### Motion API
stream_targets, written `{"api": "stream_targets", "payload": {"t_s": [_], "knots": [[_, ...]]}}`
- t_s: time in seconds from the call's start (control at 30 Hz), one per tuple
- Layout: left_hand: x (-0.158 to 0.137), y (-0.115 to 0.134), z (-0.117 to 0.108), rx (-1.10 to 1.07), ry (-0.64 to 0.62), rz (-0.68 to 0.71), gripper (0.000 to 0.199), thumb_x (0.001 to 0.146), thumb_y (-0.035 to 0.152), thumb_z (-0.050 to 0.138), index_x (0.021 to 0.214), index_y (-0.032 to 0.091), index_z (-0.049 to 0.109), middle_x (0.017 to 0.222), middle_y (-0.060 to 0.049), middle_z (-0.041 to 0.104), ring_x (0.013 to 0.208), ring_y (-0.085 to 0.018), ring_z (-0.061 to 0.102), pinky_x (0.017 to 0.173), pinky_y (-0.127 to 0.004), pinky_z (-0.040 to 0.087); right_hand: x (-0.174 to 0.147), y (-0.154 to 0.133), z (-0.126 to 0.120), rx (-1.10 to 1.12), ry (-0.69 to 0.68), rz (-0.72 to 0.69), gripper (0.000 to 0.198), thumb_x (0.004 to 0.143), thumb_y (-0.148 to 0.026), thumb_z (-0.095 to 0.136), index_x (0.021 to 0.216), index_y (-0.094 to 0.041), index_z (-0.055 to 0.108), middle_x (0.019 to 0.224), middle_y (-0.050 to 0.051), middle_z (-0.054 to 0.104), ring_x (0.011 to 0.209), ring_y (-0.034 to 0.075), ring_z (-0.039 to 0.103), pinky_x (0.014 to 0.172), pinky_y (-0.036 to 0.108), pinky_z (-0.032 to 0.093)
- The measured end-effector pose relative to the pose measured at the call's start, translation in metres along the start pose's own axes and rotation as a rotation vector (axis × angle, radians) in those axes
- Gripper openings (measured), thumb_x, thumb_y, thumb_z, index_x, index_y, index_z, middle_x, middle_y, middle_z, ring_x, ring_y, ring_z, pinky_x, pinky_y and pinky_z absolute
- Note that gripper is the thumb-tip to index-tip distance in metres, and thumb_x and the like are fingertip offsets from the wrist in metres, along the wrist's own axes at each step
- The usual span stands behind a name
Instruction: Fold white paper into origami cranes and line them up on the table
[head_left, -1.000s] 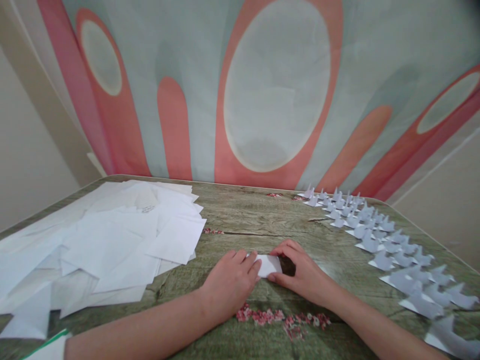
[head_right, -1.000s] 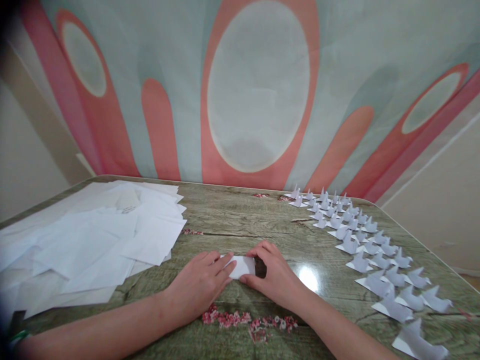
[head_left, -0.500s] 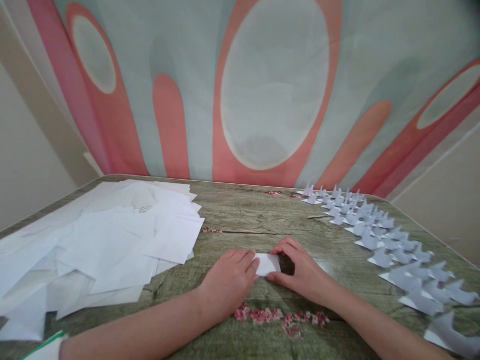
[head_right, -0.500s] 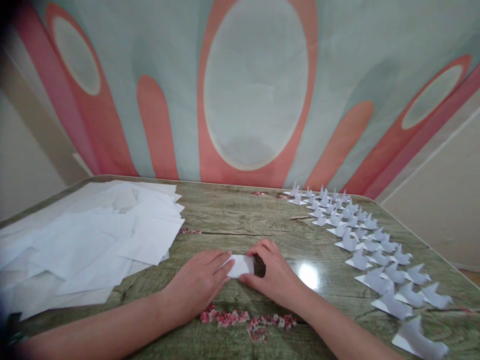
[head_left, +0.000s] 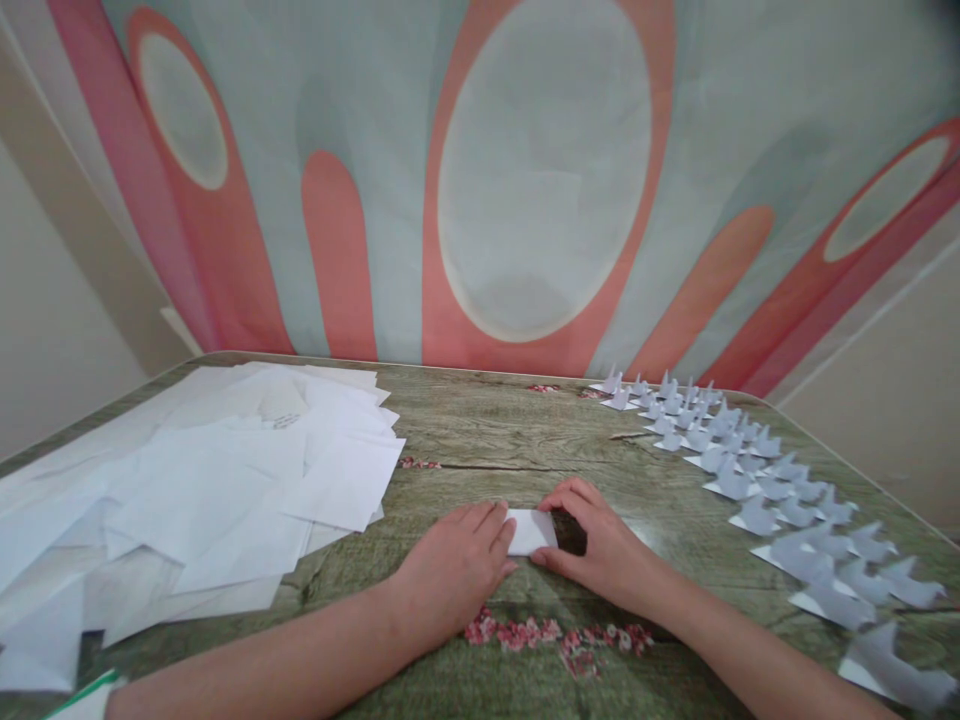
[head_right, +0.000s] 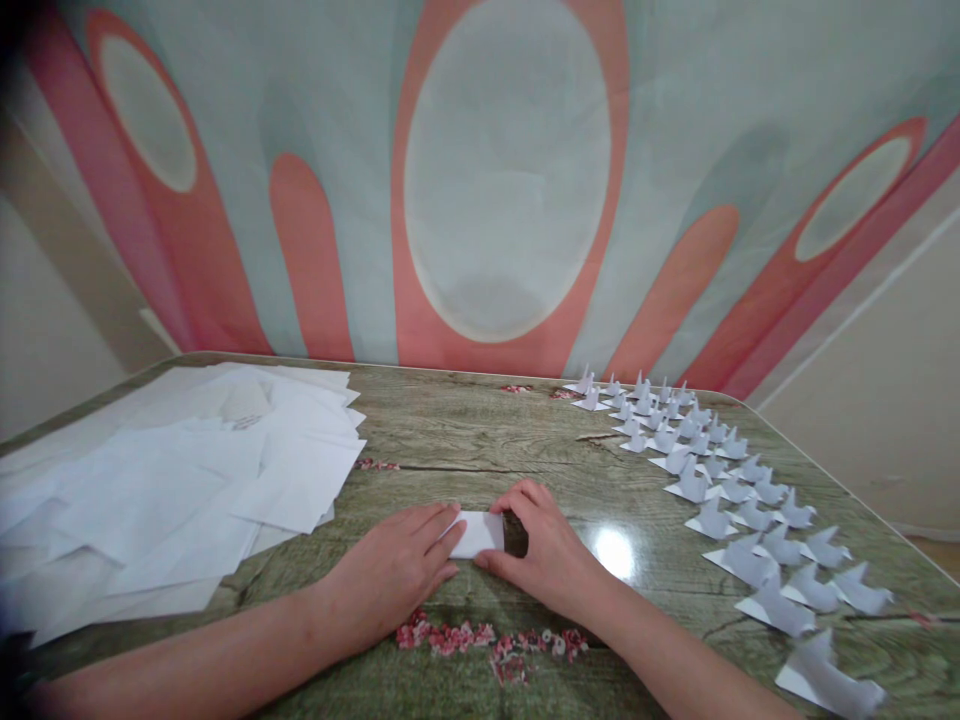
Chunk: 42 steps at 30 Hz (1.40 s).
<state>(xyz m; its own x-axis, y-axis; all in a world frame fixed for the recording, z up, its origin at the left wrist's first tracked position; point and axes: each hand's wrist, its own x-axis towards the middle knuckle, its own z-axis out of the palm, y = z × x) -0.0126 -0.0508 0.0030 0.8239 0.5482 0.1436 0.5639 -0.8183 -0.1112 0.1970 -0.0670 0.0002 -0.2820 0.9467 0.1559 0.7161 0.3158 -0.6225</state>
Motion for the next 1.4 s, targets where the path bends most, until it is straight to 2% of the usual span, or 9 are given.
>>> {"api": "stream_targets", "payload": {"t_s": [0.17, 0.37, 0.6, 0.97, 1.27, 1.4], "knots": [[0.000, 0.000, 0.001, 0.021, 0.004, 0.009, 0.035, 0.089, 0.031, 0.044, 0.117, 0.010, 0.051, 0.122, -0.015, 0.054, 0.111, -0.024, 0.051, 0.092, -0.038, 0.040, -0.006, -0.003, 0.000, -0.107, 0.014, -0.096, 0.031, 0.075, -0.026, 0.062, 0.104, -0.020, 0.053, 0.104, 0.008, 0.050, 0.098, 0.022, 0.046, 0.084, 0.038, 0.041], [0.000, -0.001, 0.002, 0.023, 0.004, 0.010, 0.037, 0.089, 0.033, 0.043, 0.117, 0.011, 0.051, 0.123, -0.013, 0.054, 0.111, -0.024, 0.050, 0.093, -0.038, 0.038, -0.013, -0.018, 0.006, -0.344, -0.039, -0.204, 0.028, 0.084, -0.016, 0.049, 0.110, -0.022, 0.054, 0.112, 0.007, 0.053, 0.102, 0.023, 0.045, 0.088, 0.042, 0.038], [0.001, -0.001, 0.002, 0.021, 0.006, 0.006, 0.040, 0.089, 0.037, 0.043, 0.117, 0.010, 0.052, 0.122, -0.013, 0.054, 0.110, -0.023, 0.050, 0.093, -0.037, 0.038, -0.018, -0.019, 0.014, -0.514, -0.051, -0.325, 0.032, 0.082, -0.008, 0.046, 0.112, -0.016, 0.054, 0.109, 0.009, 0.057, 0.099, 0.021, 0.050, 0.090, 0.038, 0.040], [0.000, 0.000, -0.003, 0.034, -0.040, 0.022, 0.040, 0.090, 0.033, 0.040, 0.118, 0.007, 0.052, 0.126, -0.014, 0.051, 0.115, -0.023, 0.047, 0.095, -0.035, 0.038, -0.022, -0.020, 0.009, -0.572, -0.072, -0.401, 0.045, 0.078, -0.007, 0.049, 0.122, -0.016, 0.048, 0.115, 0.013, 0.056, 0.105, 0.025, 0.050, 0.089, 0.042, 0.041], [0.000, 0.001, -0.011, 0.008, -0.125, 0.027, 0.056, 0.086, 0.049, 0.041, 0.122, 0.006, 0.048, 0.128, -0.017, 0.048, 0.118, -0.026, 0.043, 0.096, -0.037, 0.037, -0.023, -0.028, 0.011, -0.633, -0.112, -0.375, 0.047, 0.076, -0.006, 0.050, 0.122, -0.015, 0.047, 0.113, 0.015, 0.055, 0.103, 0.028, 0.050, 0.085, 0.044, 0.043], [0.000, 0.002, -0.013, 0.004, -0.141, 0.011, 0.061, 0.085, 0.054, 0.039, 0.122, 0.005, 0.048, 0.129, -0.018, 0.047, 0.119, -0.026, 0.043, 0.095, -0.037, 0.037, -0.024, -0.028, 0.015, -0.672, -0.083, -0.374, 0.047, 0.075, -0.008, 0.053, 0.122, -0.015, 0.048, 0.115, 0.017, 0.054, 0.105, 0.029, 0.049, 0.087, 0.047, 0.041]]}}
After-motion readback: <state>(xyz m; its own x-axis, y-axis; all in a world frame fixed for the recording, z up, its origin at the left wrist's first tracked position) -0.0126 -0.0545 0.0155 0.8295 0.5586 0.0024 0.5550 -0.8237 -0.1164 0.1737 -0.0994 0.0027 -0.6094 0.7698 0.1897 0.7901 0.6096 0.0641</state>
